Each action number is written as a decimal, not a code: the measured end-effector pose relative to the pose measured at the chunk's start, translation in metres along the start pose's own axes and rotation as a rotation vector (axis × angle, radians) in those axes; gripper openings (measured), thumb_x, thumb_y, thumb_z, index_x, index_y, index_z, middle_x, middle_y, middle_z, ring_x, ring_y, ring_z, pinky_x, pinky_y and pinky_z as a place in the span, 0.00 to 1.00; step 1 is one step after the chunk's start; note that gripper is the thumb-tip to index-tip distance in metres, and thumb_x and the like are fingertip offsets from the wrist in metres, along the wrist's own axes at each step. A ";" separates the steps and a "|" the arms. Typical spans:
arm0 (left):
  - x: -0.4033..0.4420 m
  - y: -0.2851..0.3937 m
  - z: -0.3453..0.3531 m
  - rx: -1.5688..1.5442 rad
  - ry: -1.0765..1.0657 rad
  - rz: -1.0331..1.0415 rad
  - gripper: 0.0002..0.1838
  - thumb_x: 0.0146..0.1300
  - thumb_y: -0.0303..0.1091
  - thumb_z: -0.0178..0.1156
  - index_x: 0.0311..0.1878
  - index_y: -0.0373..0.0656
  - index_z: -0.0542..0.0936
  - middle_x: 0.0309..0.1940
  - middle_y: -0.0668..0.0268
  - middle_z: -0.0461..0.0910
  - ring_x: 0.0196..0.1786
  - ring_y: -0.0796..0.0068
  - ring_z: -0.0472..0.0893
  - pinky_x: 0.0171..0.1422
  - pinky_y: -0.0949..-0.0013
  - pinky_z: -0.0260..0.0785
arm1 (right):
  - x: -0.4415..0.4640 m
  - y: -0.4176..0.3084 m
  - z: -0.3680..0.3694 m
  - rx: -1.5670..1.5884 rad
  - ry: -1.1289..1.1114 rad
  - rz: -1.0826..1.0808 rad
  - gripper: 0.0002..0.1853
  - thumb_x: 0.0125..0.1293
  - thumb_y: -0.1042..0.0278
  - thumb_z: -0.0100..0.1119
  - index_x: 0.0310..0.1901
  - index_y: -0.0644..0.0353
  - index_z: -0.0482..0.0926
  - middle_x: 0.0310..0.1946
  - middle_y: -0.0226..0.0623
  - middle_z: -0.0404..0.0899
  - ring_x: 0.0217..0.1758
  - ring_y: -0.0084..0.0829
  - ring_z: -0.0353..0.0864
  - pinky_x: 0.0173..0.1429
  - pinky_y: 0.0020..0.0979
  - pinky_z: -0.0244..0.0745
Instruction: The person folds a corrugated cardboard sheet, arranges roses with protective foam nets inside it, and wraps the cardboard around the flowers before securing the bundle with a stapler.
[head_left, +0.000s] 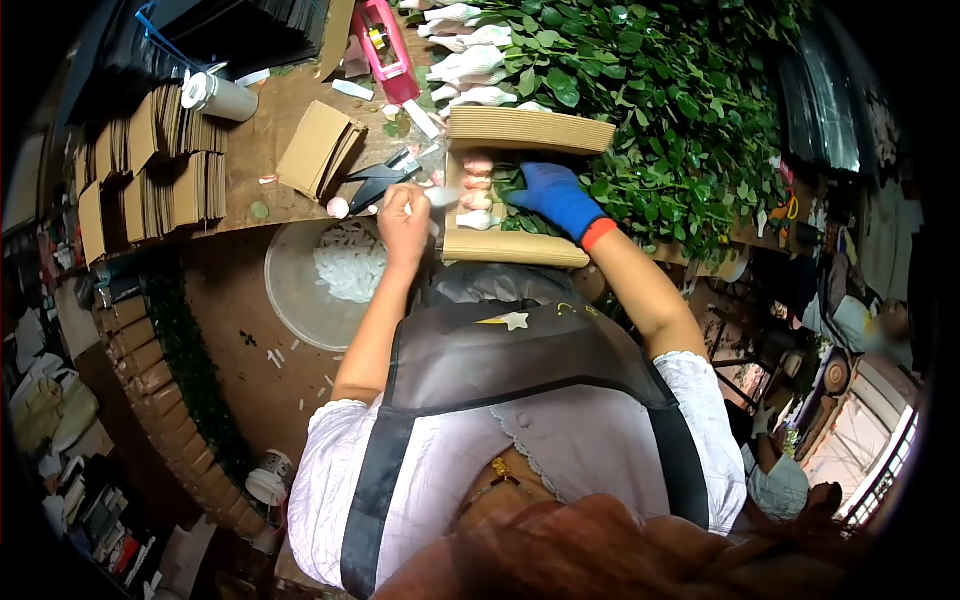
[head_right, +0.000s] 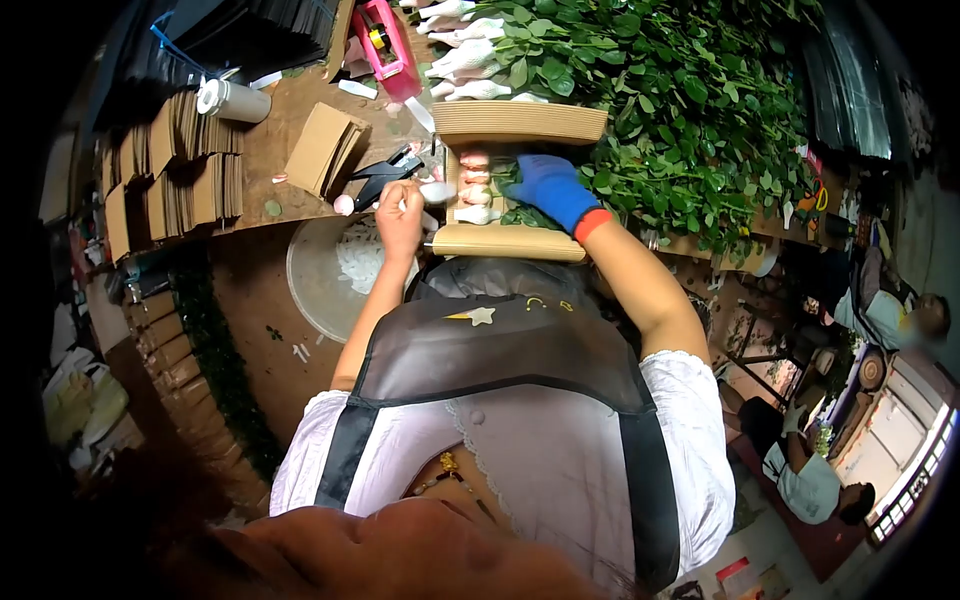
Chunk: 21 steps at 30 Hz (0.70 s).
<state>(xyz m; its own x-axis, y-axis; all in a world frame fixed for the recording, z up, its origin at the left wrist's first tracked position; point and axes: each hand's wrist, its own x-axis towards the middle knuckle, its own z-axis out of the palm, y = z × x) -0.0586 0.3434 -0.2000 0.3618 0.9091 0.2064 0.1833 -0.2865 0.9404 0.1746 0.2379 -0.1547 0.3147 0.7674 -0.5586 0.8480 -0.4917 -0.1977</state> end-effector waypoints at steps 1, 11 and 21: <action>0.000 0.000 -0.013 0.010 -0.082 -0.110 0.12 0.60 0.25 0.64 0.26 0.36 0.70 0.25 0.65 0.76 0.30 0.77 0.73 0.39 0.71 0.68 | -0.009 0.006 -0.009 0.041 0.022 -0.016 0.33 0.58 0.38 0.64 0.55 0.57 0.77 0.50 0.46 0.84 0.52 0.47 0.84 0.54 0.46 0.79; 0.017 -0.008 0.007 0.217 -1.008 -0.487 0.19 0.62 0.49 0.71 0.34 0.39 0.86 0.28 0.63 0.85 0.32 0.77 0.81 0.42 0.68 0.73 | -0.025 -0.035 0.002 -0.104 -0.139 -0.315 0.15 0.65 0.56 0.55 0.42 0.55 0.86 0.40 0.47 0.87 0.47 0.45 0.87 0.48 0.47 0.80; -0.035 -0.005 0.013 0.012 -0.244 -0.432 0.16 0.64 0.38 0.60 0.25 0.37 0.76 0.16 0.59 0.70 0.22 0.76 0.70 0.30 0.65 0.65 | -0.007 -0.035 0.025 -0.289 -0.204 -0.352 0.14 0.67 0.63 0.53 0.41 0.59 0.88 0.40 0.46 0.88 0.45 0.43 0.89 0.45 0.44 0.81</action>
<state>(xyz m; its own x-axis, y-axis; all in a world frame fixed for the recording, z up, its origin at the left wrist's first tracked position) -0.0603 0.3085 -0.2155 0.4540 0.8484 -0.2722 0.3737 0.0960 0.9226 0.1321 0.2391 -0.1638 -0.0776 0.7560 -0.6499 0.9804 -0.0606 -0.1876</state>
